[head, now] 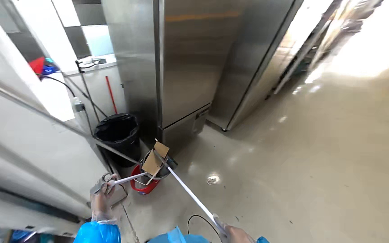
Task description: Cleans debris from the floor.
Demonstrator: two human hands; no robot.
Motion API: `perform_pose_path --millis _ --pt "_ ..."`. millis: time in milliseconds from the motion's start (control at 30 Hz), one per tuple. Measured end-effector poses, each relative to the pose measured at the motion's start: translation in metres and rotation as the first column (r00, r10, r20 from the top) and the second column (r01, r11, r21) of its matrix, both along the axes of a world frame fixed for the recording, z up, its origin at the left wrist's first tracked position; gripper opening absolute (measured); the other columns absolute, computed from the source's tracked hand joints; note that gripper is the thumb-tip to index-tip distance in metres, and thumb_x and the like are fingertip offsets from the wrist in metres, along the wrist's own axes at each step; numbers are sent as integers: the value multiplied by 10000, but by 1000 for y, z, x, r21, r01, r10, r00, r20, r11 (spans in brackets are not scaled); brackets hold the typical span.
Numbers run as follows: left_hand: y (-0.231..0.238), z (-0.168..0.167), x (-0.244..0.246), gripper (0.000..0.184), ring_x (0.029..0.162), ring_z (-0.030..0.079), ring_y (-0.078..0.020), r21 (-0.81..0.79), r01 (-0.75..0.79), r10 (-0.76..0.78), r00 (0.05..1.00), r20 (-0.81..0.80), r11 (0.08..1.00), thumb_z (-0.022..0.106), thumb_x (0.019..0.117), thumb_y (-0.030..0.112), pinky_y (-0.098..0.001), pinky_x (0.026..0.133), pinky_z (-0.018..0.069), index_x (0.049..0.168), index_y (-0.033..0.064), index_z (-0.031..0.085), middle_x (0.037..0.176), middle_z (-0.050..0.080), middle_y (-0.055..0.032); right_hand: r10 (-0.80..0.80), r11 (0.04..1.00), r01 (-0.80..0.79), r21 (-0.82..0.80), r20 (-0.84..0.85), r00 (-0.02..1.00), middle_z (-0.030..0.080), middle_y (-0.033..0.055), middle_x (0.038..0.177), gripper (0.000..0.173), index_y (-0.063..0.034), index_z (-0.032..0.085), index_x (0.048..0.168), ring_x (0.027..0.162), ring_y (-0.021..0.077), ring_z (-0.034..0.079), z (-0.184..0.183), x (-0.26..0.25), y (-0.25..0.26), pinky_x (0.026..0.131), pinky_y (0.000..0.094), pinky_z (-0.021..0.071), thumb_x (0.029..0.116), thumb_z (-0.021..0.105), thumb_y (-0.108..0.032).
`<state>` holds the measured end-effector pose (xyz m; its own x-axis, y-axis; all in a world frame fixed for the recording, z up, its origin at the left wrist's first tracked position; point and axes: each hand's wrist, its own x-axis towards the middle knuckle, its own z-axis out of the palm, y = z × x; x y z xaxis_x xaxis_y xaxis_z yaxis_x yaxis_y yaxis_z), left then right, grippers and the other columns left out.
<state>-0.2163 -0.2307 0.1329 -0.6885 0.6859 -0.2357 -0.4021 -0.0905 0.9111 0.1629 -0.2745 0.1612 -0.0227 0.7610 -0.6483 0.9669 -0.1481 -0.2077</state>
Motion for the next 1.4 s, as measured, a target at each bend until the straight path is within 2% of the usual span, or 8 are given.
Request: perform_pose_path --millis 133,267,467,600,733,933,1333,1400 --pt "-36 29 23 233 895 711 -188 30 -168 168 986 -20 985 415 1099 159 -298 732 568 1037 24 595 1035 741 -104 97 995 -96 29 -26 995 682 279 1294 600 -164 350 1628 1213 469 651 17 18 14 1035 627 477 1053 519 -184" --pt "-54 58 44 222 953 698 -193 49 -240 242 969 -46 970 431 1096 165 -318 772 565 1124 20 597 1082 724 -109 171 982 -166 85 -54 984 668 265 1332 586 -164 374 1618 1233 465 641 33 31 21 1053 622 465 1052 524 -162" --pt "-52 99 65 229 950 678 -180 109 -299 308 948 -78 948 441 1099 235 -337 776 556 1079 67 595 1033 701 -71 202 969 -195 148 -33 979 665 240 1353 586 -204 372 1621 1269 442 626 60 47 35 1079 606 452 1058 530 -172" --pt "-40 119 67 247 1014 671 -203 165 -328 343 937 -70 930 425 1101 243 -377 803 538 1116 62 593 1106 712 -88 219 959 -211 190 -18 976 658 208 1382 583 -227 360 1628 1278 422 626 76 46 54 1083 598 454 1068 520 -188" --pt "-23 135 60 251 940 676 -184 229 -347 372 926 -70 909 432 1101 273 -362 782 541 1016 95 586 994 711 -56 253 944 -248 217 3 967 638 191 1417 594 -233 333 1639 1300 403 616 95 34 76 1092 586 453 1071 502 -188" --pt "20 158 36 229 1016 671 -178 294 -377 418 904 -87 878 472 1085 284 -383 823 537 1050 102 606 1066 720 -45 290 933 -275 233 -32 957 629 198 1423 605 -251 307 1648 1320 395 601 110 -6 133 1107 576 449 1075 493 -199" --pt "190 174 -67 155 815 626 -89 272 -398 465 846 -262 876 561 1051 204 -262 705 516 1110 83 638 975 688 -17 308 927 -266 263 -130 942 627 179 1433 595 -248 361 1628 1340 366 591 79 -139 302 1127 557 438 1058 522 -197" --pt "221 177 -86 155 846 626 -98 266 -373 443 846 -296 889 585 1038 169 -280 749 521 1140 62 632 991 680 -33 308 937 -269 223 -163 937 614 175 1452 592 -244 352 1632 1361 359 575 71 -162 329 1143 548 425 1064 514 -201"
